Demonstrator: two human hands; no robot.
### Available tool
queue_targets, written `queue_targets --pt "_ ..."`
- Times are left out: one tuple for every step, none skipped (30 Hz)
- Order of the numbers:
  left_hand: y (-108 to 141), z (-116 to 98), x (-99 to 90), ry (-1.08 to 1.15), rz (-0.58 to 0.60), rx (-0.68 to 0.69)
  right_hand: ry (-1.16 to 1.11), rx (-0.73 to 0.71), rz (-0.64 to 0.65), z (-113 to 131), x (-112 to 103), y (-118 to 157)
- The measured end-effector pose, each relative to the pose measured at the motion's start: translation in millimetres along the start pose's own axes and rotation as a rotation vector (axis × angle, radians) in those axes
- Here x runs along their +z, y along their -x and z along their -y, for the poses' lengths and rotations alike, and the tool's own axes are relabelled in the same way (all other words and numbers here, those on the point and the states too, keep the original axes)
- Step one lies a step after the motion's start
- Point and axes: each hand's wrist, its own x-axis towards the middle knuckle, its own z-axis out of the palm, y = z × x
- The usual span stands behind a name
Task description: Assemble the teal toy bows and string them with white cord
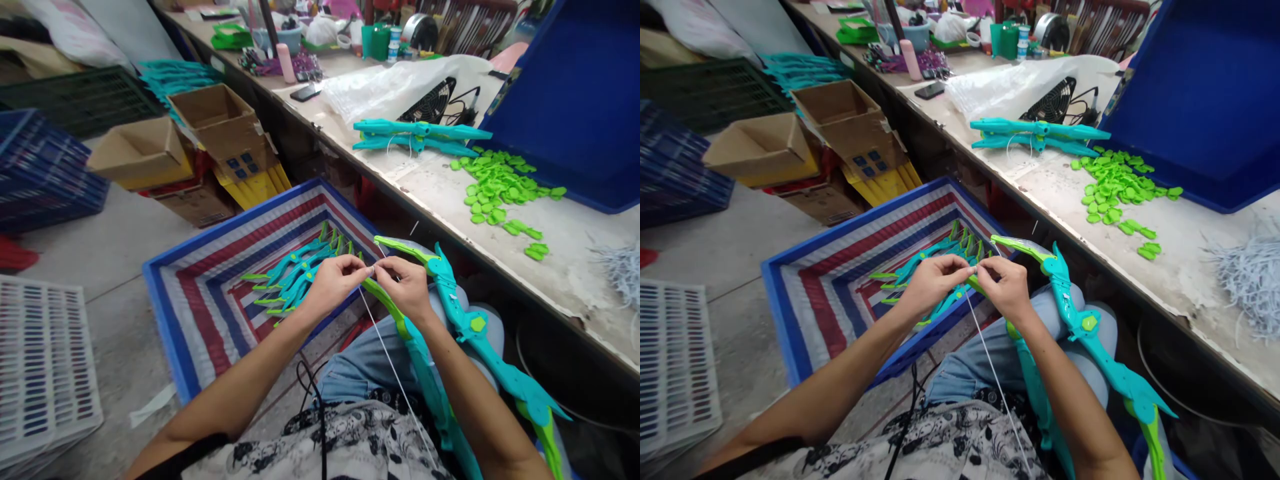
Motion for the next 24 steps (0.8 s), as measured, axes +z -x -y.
queue_targets --pt "0.6 2.0 -1.6 -0.056 0.008 0.025 -0.004 0.004 0.016 -1.9 0.5 2.4" --pt "1.3 3.9 -3.5 -0.111 0.026 0.052 0.000 -0.008 0.031 -3.3 0.9 5.0" --pt "2.2 5.8 -5.5 -0.162 0.049 0.080 0.010 -0.031 0.041 -4.2 1.2 7.8" --pt "3.4 7.7 -7.3 -0.207 0.075 0.108 0.027 -0.063 0.050 -4.9 1.6 10.7" --pt "4.9 9.4 -8.9 -0.245 0.100 0.132 0.054 -0.101 0.058 -5.5 1.9 13.4" --pt "6.7 11.1 -9.9 -0.279 0.117 0.153 0.091 -0.138 0.071 -6.2 2.4 15.9" --pt "8.7 12.7 -10.4 -0.309 0.122 0.173 0.137 -0.171 0.086 -7.3 3.0 17.9" --pt "10.8 13.9 -10.2 -0.334 0.119 0.195 0.190 -0.193 0.098 -8.7 4.1 19.3" --pt "12.9 14.8 -9.4 -0.352 0.111 0.215 0.244 -0.201 0.100 -10.5 5.6 20.0" --pt "14.7 15.2 -8.1 -0.365 0.105 0.232 0.291 -0.192 0.080 -12.3 7.5 20.1" --pt "16.0 15.3 -6.5 -0.371 0.099 0.244 0.326 -0.165 0.038 -14.1 9.5 19.7" --pt "17.0 15.3 -4.7 -0.368 0.091 0.250 0.345 -0.126 -0.012 -15.5 11.4 19.2" --pt "17.7 15.5 -2.9 -0.351 0.079 0.250 0.345 -0.088 -0.058 -16.5 12.5 19.0" --pt "18.5 16.4 -1.5 -0.318 0.065 0.239 0.323 -0.064 -0.080 -17.2 12.1 19.8" --pt "19.9 18.5 -0.5 -0.263 0.045 0.217 0.288 -0.058 -0.073 -18.0 9.4 22.0" --pt "22.6 22.2 -0.3 -0.183 0.007 0.185 0.254 -0.065 -0.050 -19.4 3.8 26.3" --pt "27.1 27.8 -0.8 -0.083 -0.052 0.141 0.238 -0.076 -0.031 -21.9 -5.1 33.1" --pt "33.6 35.4 -1.9 0.018 -0.133 0.089 0.256 -0.081 -0.034 -25.8 -17.4 42.7" --pt "42.2 44.6 -3.2 0.091 -0.219 0.034 0.315 -0.070 -0.066 -31.2 -32.4 55.1" --pt "52.7 54.9 -4.1 0.119 -0.282 -0.010 0.415 -0.042 -0.117 -38.1 -49.3 69.9" --pt "64.4 65.8 -3.9 0.082 -0.297 -0.026 0.543 0.002 -0.168 -45.8 -66.9 86.6" --pt "76.6 76.3 -1.7 -0.017 -0.221 -0.003 0.679 0.056 -0.194 -54.1 -83.8 104.1" --pt "88.1 85.9 3.4 -0.132 -0.070 0.082 0.803 0.118 -0.181 -62.2 -98.8 121.2" --pt "98.0 94.3 11.8 -0.238 0.107 0.218 0.904 0.179 -0.143 -69.9 -111.2 136.9"
